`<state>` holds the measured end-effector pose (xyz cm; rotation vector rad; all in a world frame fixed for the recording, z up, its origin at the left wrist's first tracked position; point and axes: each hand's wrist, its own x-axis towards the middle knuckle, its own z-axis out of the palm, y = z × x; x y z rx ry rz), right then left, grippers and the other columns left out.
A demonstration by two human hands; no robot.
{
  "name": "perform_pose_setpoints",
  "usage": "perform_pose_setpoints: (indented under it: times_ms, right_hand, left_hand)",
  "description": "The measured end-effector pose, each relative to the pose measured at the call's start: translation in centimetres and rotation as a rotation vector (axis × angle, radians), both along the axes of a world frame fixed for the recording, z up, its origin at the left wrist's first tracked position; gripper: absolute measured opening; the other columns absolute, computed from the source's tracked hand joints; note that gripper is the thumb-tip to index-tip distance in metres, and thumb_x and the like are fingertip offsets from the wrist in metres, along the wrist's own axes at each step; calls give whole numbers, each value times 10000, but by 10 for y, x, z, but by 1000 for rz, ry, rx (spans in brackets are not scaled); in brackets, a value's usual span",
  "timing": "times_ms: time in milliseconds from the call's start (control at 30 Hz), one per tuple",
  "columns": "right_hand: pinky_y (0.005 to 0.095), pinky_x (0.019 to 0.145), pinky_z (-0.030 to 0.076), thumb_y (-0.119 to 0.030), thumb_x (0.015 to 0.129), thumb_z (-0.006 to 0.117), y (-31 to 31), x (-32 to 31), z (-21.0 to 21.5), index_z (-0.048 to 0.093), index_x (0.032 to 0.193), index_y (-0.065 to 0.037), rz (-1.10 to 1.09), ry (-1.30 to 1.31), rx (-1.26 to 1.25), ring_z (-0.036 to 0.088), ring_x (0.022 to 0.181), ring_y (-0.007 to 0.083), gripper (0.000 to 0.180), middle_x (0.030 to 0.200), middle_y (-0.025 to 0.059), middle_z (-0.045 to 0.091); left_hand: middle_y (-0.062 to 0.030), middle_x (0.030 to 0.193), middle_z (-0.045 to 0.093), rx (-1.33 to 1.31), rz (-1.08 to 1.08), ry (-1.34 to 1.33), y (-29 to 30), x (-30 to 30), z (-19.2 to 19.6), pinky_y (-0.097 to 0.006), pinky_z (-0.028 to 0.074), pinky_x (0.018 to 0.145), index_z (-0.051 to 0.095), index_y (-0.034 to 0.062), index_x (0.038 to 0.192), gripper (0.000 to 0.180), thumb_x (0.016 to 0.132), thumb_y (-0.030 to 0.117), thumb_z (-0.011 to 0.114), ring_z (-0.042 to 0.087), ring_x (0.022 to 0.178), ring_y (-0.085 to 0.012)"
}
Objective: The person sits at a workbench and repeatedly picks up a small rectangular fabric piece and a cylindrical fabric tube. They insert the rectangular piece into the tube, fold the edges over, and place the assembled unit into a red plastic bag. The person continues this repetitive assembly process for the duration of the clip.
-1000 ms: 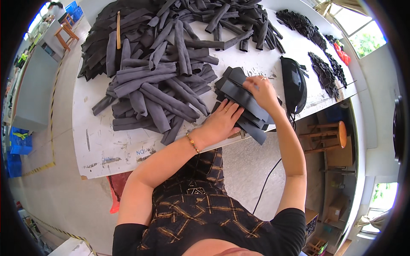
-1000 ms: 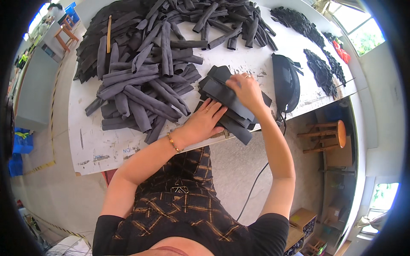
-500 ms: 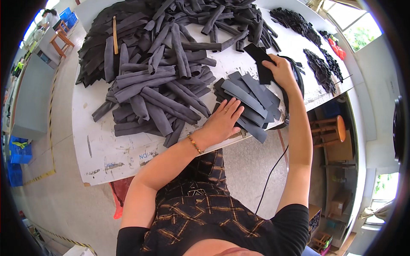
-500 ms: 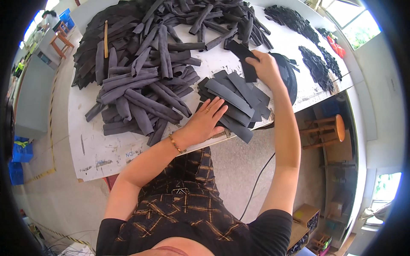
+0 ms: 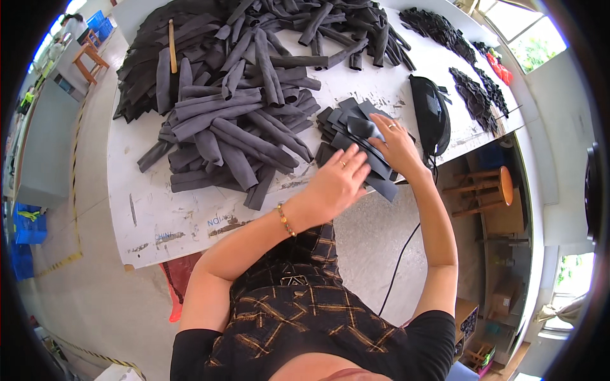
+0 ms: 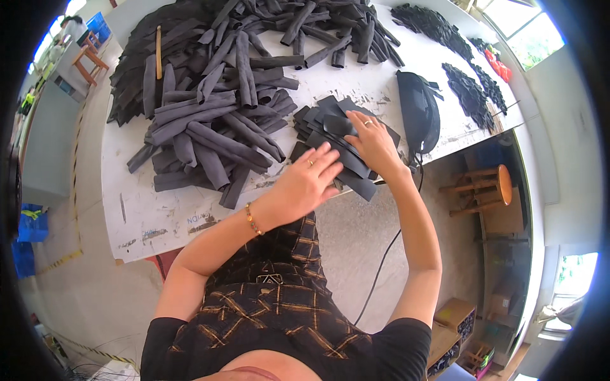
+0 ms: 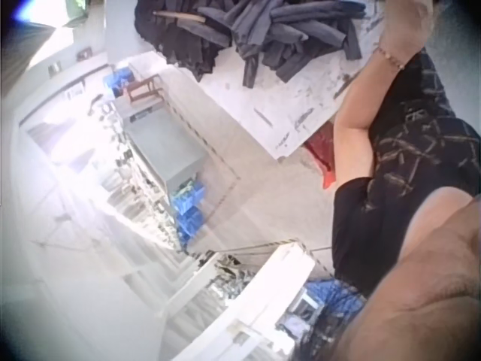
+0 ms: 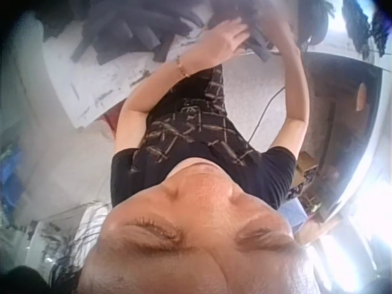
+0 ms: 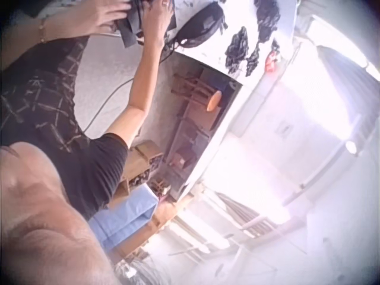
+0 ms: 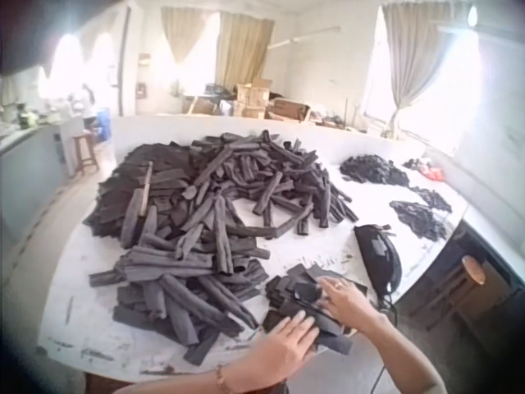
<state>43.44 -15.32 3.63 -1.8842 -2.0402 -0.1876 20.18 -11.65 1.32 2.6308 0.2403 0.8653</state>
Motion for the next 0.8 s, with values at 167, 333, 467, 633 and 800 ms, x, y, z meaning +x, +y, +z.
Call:
perform_pose_setpoints:
  times_ms: [167, 333, 467, 633, 800]
  right_hand:
    - [378, 862, 502, -72, 825, 614, 10, -1, -21, 621, 1080, 0, 104, -362, -36, 622, 972, 268, 265, 1050, 108, 668]
    - [363, 796, 496, -38, 775, 603, 14, -7, -28, 575, 876, -51, 135, -434, 68, 600, 858, 253, 106, 871, 90, 608]
    - [378, 807, 483, -36, 760, 627, 16, -13, -15, 558, 892, -69, 122, -394, 150, 594, 875, 262, 152, 903, 105, 593]
    - [469, 864, 451, -2, 777, 633, 18, -13, -3, 434, 997, -24, 85, -87, 137, 540, 938, 391, 297, 990, 175, 545]
    - [481, 786, 446, 5, 728, 697, 6, -38, 35, 420, 968, -27, 71, 95, 98, 535, 868, 410, 369, 1013, 202, 485]
  left_hand:
    - [-102, 912, 665, -344, 141, -196, -4, -53, 17, -355, 538, 714, 682, 16, 989, 183, 873, 153, 719, 680, 822, -233]
    - [-117, 613, 639, -725, 692, -386, 44, -96, 7, -314, 486, 533, 658, -11, 791, 279, 933, 229, 674, 634, 543, -219]
    - [-115, 574, 632, -716, 841, -93, 50, -115, 16, -323, 484, 514, 667, -10, 761, 387, 927, 339, 681, 637, 516, -212]
    - [-81, 549, 610, -371, 959, -50, 50, -111, -19, -302, 469, 483, 669, -14, 778, 448, 904, 415, 695, 607, 459, -153]
    - [-31, 701, 650, -741, 841, -497, 43, -105, -8, -219, 460, 536, 656, -22, 932, 221, 902, 182, 734, 599, 576, -65]
